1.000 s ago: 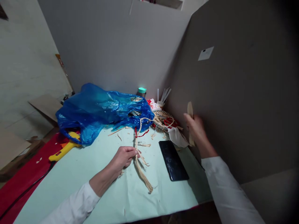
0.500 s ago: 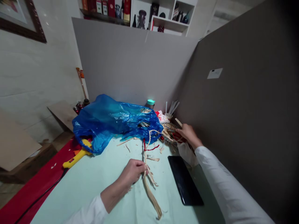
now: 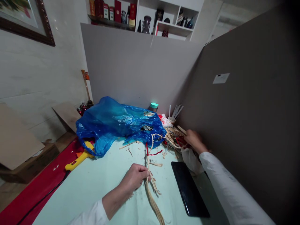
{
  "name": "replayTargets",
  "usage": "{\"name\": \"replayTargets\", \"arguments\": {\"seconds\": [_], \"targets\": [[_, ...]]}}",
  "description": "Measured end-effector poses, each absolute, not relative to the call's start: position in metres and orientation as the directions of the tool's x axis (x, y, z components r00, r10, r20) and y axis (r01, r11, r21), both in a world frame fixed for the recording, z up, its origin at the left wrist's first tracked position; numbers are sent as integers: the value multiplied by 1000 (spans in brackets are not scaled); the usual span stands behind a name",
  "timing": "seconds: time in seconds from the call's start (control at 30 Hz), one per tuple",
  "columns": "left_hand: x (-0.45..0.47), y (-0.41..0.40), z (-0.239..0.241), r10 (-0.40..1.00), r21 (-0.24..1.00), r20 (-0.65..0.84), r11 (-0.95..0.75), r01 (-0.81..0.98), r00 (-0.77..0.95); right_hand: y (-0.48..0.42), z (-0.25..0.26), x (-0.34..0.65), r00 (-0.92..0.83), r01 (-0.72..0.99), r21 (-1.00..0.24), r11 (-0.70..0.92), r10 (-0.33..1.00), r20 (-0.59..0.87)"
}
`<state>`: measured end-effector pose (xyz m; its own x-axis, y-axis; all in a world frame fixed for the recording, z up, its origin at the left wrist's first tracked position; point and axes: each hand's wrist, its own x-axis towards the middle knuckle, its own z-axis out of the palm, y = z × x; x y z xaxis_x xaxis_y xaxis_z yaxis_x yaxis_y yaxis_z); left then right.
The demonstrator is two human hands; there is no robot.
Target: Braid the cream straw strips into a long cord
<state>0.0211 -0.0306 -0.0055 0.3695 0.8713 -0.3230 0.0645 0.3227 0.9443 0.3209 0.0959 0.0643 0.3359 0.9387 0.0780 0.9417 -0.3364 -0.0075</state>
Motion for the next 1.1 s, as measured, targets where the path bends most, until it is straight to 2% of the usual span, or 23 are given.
{"name": "replayTargets", "arguments": {"seconds": [0.2, 0.27, 0.33, 0.43, 0.5, 0.67, 0.83, 0.97, 1.1], "targets": [[21, -30, -7, 883, 950, -314, 296, 105, 350, 93, 112, 323, 366, 923, -270, -273, 841, 399], [21, -30, -6, 885, 949, -315, 293, 115, 342, 94, 131, 324, 336, 919, -364, -153, 787, 518], [21, -30, -5, 887, 948, -317, 292, 124, 336, 98, 150, 323, 294, 896, -441, 49, 680, 671], [22, -30, -7, 894, 949, -314, 284, 138, 319, 105, 178, 316, 235, 885, -407, 225, 539, 809], [22, -29, -11, 905, 953, -298, 265, 144, 305, 113, 193, 302, 165, 891, -349, 292, 506, 846], [25, -26, -29, 930, 967, -232, 190, 167, 287, 148, 215, 238, -20, 841, -278, 464, 540, 841], [24, -24, -40, 939, 956, -211, 140, 257, 272, 193, 206, 164, -171, 770, -302, 563, 637, 752], [23, -24, -35, 935, 940, -228, 138, 312, 273, 213, 180, 132, -233, 754, -395, 525, 775, 587], [24, -25, -28, 938, 944, -221, 137, 300, 266, 210, 163, 130, -75, 750, -540, 382, 860, 505]]}}
